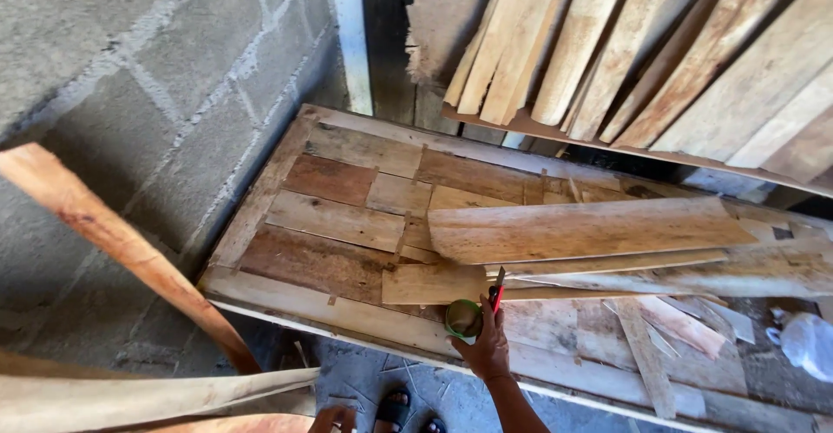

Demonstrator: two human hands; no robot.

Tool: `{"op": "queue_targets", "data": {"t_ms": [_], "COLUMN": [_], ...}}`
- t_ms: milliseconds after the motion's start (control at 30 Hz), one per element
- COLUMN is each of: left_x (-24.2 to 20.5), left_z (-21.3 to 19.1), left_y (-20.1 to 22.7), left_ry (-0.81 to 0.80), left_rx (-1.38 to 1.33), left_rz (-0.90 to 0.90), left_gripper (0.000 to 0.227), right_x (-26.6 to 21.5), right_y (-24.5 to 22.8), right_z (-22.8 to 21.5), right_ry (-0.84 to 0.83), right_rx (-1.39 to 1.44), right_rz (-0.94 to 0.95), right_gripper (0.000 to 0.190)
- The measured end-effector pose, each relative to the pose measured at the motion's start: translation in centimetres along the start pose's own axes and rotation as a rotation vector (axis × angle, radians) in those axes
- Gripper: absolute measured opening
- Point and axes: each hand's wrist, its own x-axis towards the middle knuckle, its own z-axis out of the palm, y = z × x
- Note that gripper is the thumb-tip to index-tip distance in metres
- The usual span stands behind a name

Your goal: Trim and organize thin wood strips on a workbench using a utility knife.

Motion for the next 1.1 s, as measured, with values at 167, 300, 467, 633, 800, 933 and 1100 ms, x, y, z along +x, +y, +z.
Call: {"op": "queue_targets", "data": {"t_ms": [167,300,467,633,800,933,1100], "left_x": [11.5,16.2,18.5,19.2,19.6,18.1,16.6], "left_z": [2.0,3.2,4.9,8.3,9.6,8.6,9.7], "left_y": [16.8,19.4,16.1,10.6,10.2,17.8,24.1], "left_ry": [-0.14,-0.055,-0.192,-0.214,-0.312,-0.222,-0.335], "left_rx": [-0.043,0.046,0.134,0.16,0.163,0.058,-0.137], "left_rz": [0.022,0.442,0.49,0.549,0.502,0.39,0.438], "left_gripper": [0.027,0.034,0.035,0.04,0.042,0.046,0.072], "right_x": [-0.7,-1.6,-1.6,-1.3,-0.4,-1.3,-1.4], "right_y": [1.9,3.3,2.9,2.4,3.1,1.6,3.1], "right_z": [0.2,1.2,2.3,2.7,3.5,2.8,4.6], "right_ry": [-0.01,0.02,0.085,0.181,0.292,0.147,0.067], "right_rx": [-0.016,-0.042,-0.106,-0.092,-0.08,-0.137,-0.162], "right_rz": [0.046,0.101,0.149,0.048,-0.141,0.069,0.137], "right_gripper": [0.119,0.118,0.108,0.105,0.104,0.102,0.094]}}
